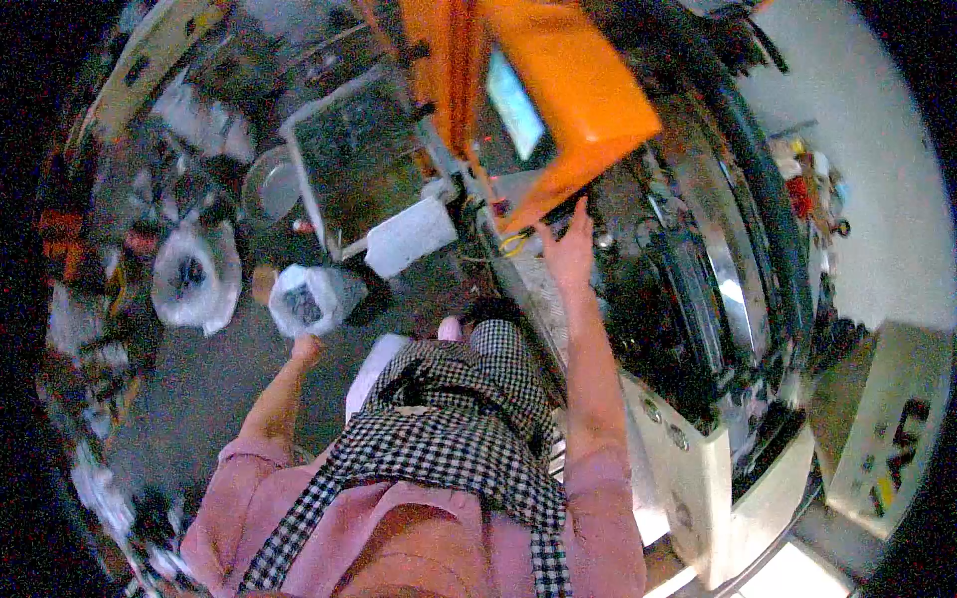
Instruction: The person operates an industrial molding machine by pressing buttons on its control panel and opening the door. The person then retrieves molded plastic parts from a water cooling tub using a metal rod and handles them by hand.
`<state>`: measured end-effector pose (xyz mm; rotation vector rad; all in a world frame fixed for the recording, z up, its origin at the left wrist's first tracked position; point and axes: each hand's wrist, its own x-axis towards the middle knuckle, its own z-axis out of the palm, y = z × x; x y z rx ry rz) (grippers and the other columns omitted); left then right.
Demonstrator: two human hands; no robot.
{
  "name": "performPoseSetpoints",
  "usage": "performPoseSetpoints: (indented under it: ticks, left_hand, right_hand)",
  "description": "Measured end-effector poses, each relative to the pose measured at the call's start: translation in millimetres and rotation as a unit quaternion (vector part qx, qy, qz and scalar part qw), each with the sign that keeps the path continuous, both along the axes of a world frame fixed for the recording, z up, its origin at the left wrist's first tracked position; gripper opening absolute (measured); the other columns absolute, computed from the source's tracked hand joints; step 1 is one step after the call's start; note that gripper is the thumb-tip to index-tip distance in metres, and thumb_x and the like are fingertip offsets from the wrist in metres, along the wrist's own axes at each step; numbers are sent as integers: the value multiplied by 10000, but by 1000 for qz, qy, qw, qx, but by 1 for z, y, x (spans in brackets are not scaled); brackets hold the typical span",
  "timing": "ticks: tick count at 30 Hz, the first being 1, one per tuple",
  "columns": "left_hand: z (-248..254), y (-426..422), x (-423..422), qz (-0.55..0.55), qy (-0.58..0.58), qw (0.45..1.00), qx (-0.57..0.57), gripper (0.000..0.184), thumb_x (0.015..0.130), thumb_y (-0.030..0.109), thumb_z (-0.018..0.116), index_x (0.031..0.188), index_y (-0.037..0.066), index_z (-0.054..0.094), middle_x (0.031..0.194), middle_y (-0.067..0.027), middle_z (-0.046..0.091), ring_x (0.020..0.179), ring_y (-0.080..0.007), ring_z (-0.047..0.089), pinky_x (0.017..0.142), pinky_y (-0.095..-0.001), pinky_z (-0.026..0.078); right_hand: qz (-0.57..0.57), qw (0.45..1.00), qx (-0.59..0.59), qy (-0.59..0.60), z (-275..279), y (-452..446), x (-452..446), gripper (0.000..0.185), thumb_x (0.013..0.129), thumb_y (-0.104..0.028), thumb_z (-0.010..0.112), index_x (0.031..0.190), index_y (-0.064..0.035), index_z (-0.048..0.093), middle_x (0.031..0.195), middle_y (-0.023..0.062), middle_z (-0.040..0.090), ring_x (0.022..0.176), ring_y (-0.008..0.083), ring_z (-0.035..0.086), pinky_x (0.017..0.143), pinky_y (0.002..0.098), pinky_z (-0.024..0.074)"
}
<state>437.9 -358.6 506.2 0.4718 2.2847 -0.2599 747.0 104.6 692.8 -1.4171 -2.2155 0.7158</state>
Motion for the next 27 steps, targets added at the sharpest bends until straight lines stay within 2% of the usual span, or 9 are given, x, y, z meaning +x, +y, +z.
performPoseSetpoints:
  ticks: [3, 4, 10, 15, 18, 21, 23, 25, 27]
  left_hand:
    - [6, -53, 21, 5, -30, 1000, -5, 306, 668, 330, 619, 775, 43, 629, 852, -161, 610, 847, -295, 584, 747, -372, 460]
    - [-19, -91, 26, 109, -67, 990, 56, 285, 653, 309, 624, 738, 38, 630, 834, -162, 611, 824, -298, 589, 713, -361, 474]
    - [2, -136, 116, 252, -88, 963, 29, 257, 676, 301, 578, 742, 58, 633, 782, -130, 615, 786, -271, 593, 695, -354, 470]
    - [-38, -160, 171, -8, -108, 994, -32, 296, 720, 346, 510, 695, 82, 640, 652, -75, 618, 677, -196, 612, 632, -325, 482]
    - [-17, -127, 177, 407, -138, 901, 62, 252, 717, 276, 577, 649, 40, 633, 564, -46, 594, 490, -122, 567, 505, -266, 466]
    - [-22, -112, 161, 463, -206, 828, 240, 229, 732, 211, 577, 649, 2, 624, 555, -56, 588, 492, -131, 565, 503, -263, 463]
    - [-15, -91, 154, 441, -182, 838, 265, 214, 738, 167, 571, 675, -33, 616, 568, -70, 587, 504, -135, 562, 500, -256, 459]
    - [46, -39, 149, 460, -91, 846, 255, 205, 726, 151, 586, 704, -51, 610, 606, -82, 594, 529, -139, 563, 511, -253, 460]
    - [12, -61, 145, 494, -115, 801, 318, 216, 723, 152, 590, 719, -64, 605, 632, -93, 594, 557, -144, 567, 523, -262, 465]
  right_hand:
    - [39, 999, 9, 23, 1, 3, -24, 783, 702, -214, 674, 1272, 59, 211, 1086, 226, 460, 941, 287, 516, 763, 348, 443]
    - [31, 998, 4, 45, -3, 3, -28, 796, 701, -206, 676, 1277, 59, 196, 1095, 229, 456, 952, 288, 513, 759, 344, 445]
    - [31, 990, -33, 132, -7, -4, -42, 818, 706, -150, 669, 1286, 75, 137, 1123, 210, 429, 950, 253, 511, 705, 326, 475]
    - [38, 981, -95, 166, -7, -4, -41, 893, 698, -123, 672, 1311, 36, 43, 1148, 202, 403, 1008, 248, 472, 768, 327, 450]
    - [33, 985, -80, 151, -14, -1, -35, 924, 696, -105, 670, 1317, 15, -4, 1167, 201, 394, 1025, 236, 462, 818, 330, 423]
    - [12, 976, -105, 193, -24, -1, -27, 940, 701, -91, 661, 1318, -5, -43, 1187, 195, 383, 1031, 228, 460, 842, 328, 406]
    - [22, 959, -138, 246, -32, 2, -15, 962, 697, -83, 661, 1313, -12, -74, 1164, 177, 408, 1025, 227, 467, 839, 326, 408]
    - [12, 939, -145, 312, -39, 6, -13, 945, 692, -77, 661, 1321, -18, -41, 1119, 157, 444, 998, 222, 484, 813, 325, 426]
    - [39, 953, -148, 262, -35, 9, -14, 904, 720, -36, 631, 1321, -12, -44, 1100, 136, 426, 1007, 211, 472, 781, 283, 435]
